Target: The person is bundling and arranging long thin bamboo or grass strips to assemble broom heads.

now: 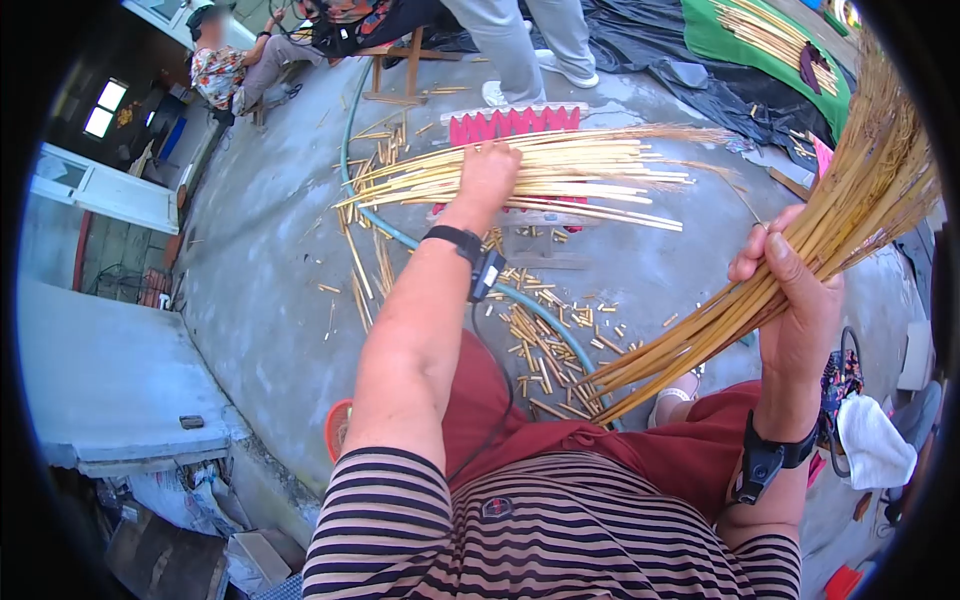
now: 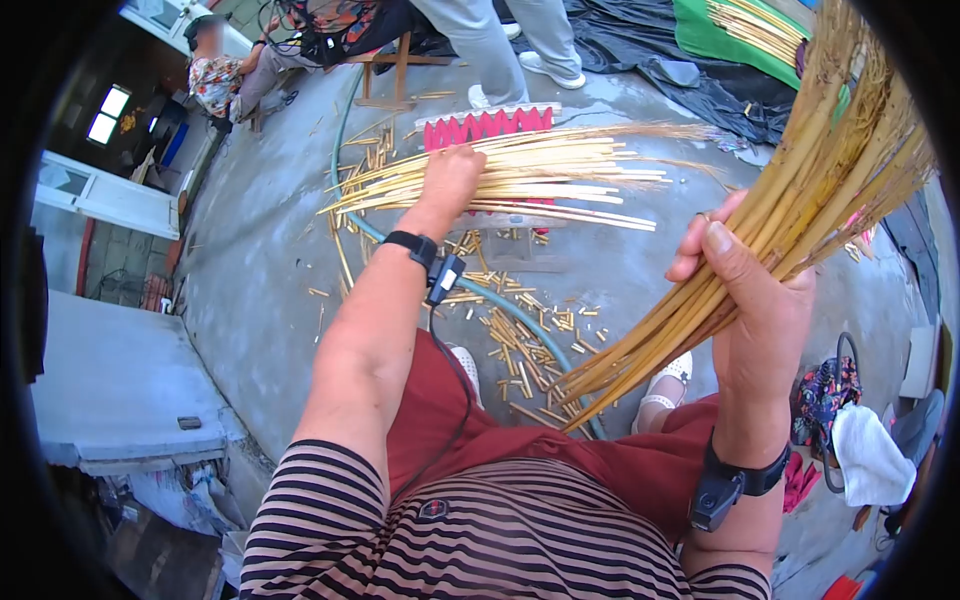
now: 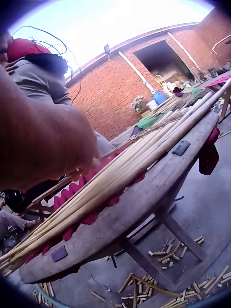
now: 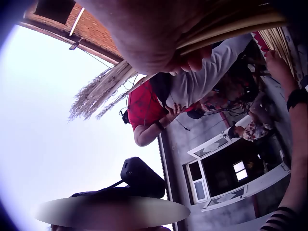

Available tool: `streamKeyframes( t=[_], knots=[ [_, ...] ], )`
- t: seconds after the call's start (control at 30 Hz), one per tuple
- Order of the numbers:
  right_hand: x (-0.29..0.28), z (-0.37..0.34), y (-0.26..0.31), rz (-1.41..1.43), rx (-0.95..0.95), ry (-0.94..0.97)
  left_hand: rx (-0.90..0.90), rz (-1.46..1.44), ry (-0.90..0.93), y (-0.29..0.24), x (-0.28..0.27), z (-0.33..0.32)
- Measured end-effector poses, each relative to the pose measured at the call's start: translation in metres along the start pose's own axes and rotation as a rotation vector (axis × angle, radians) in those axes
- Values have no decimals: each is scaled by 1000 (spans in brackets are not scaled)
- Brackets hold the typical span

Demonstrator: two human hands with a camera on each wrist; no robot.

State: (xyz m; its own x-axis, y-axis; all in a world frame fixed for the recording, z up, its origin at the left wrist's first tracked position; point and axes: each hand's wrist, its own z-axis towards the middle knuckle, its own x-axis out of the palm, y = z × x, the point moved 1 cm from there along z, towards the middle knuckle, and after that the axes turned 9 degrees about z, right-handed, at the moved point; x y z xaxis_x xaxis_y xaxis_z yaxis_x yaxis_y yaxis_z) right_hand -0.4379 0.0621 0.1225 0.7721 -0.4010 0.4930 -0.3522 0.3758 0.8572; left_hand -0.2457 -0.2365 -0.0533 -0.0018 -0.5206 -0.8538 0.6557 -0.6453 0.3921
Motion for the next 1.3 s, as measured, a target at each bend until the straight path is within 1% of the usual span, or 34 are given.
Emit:
streamKeyframes(
  t=[0.1, 0.17, 0.27, 0.37, 0.47, 0.57, 0.63, 0.67, 0.77, 0.87, 1.07, 1.3],
  knots=[
    [3, -4, 5, 18, -9, -15, -28, -218, -174, 23, -9, 11],
    [5, -6, 7, -16, -3, -18, -93, -293, -221, 33, -7, 11],
    [5, -7, 5, 53, -20, -21, -156, -232, -73, 44, 24, 4],
    [2, -7, 5, 56, -12, -31, -322, -244, -13, 41, 42, 3],
    [-2, -8, 7, 57, -9, -59, -403, -261, -174, 29, 57, 15],
    [-5, -8, 7, 21, -1, -71, -421, -257, 103, 13, 43, 37],
    [-6, -7, 7, -3, 15, -81, -435, -182, 159, 4, 47, 46],
    [-7, -8, 7, -7, 27, -92, -442, -143, 188, 0, 48, 50],
    [-9, -8, 9, -16, 41, -111, -440, -156, 235, -10, 48, 54],
    [-13, -9, 9, -7, 49, -127, -399, -203, 202, -12, 54, 56],
    [-15, -10, 10, 15, 63, -127, -312, -72, 282, -21, 45, 62],
    [-13, -12, 12, 19, 70, -124, -244, -35, 171, -18, 54, 57]
  ],
)
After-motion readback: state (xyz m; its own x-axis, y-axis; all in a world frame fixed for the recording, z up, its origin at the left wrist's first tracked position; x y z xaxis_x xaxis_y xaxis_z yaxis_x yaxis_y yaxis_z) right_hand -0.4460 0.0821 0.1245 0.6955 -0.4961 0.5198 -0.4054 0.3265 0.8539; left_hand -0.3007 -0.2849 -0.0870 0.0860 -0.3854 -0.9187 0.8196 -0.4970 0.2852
